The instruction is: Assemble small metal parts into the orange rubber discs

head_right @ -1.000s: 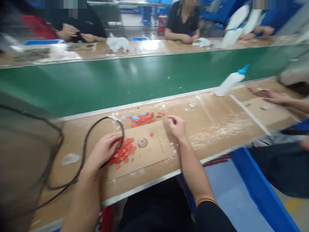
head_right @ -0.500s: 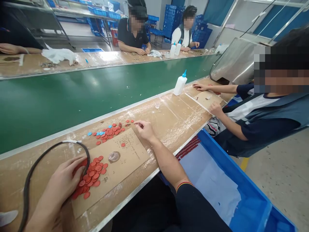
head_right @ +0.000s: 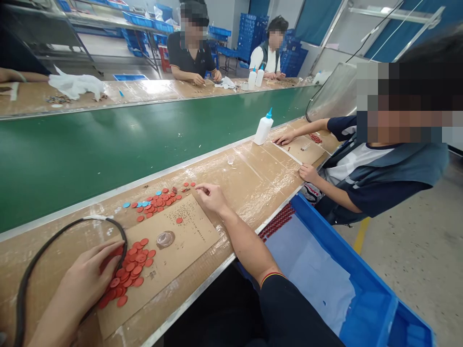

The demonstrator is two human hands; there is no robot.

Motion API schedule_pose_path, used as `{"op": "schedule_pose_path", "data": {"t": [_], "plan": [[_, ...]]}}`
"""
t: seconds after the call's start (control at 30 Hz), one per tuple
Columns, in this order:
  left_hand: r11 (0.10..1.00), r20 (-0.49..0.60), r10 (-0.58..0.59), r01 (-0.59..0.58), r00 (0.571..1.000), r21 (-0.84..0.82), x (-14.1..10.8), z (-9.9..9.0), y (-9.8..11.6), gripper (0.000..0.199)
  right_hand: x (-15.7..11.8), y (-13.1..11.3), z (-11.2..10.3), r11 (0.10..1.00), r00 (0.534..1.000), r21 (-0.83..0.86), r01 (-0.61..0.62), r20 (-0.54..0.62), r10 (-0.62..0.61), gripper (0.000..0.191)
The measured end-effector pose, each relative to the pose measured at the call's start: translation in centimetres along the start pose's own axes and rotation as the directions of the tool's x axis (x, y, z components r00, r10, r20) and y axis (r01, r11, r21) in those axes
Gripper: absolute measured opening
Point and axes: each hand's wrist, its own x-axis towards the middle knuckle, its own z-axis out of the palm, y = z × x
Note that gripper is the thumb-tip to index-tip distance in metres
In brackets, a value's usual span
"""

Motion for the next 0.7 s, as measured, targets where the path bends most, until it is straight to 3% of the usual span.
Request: {"op": "schedule_pose_path", "data": {"t": [0.37,0.5,0.57,0.7], "plan": [[0.997,0.082,-0.066,0.070,0.994,-0.042,0.2,-0.7,0.8,0.048,0.0,0.0,0.1,0.998,0.998,-0.024,0.056,-0.038,-0.057,0.028],[0.997,0.095,-0.070,0.074,0.993,-0.032,0.3,-1.0,1.0,0.049,-1.1,-0.5,-1.3,0.991,0.978,-0.068,0.114,-0.168,-0.124,0.030],[0.996,0.093,-0.077,0.081,0.993,-0.037,0.4,-1.0,1.1,0.048,-2.3,-0.3,-3.2,0.986,0.932,-0.123,0.114,-0.329,-0.149,0.038],[0.995,0.099,-0.072,0.077,0.992,-0.057,0.4,-1.1,1.4,0.047,-5.2,1.4,-8.7,0.970,0.761,-0.245,-0.012,-0.631,-0.150,0.058]]}}
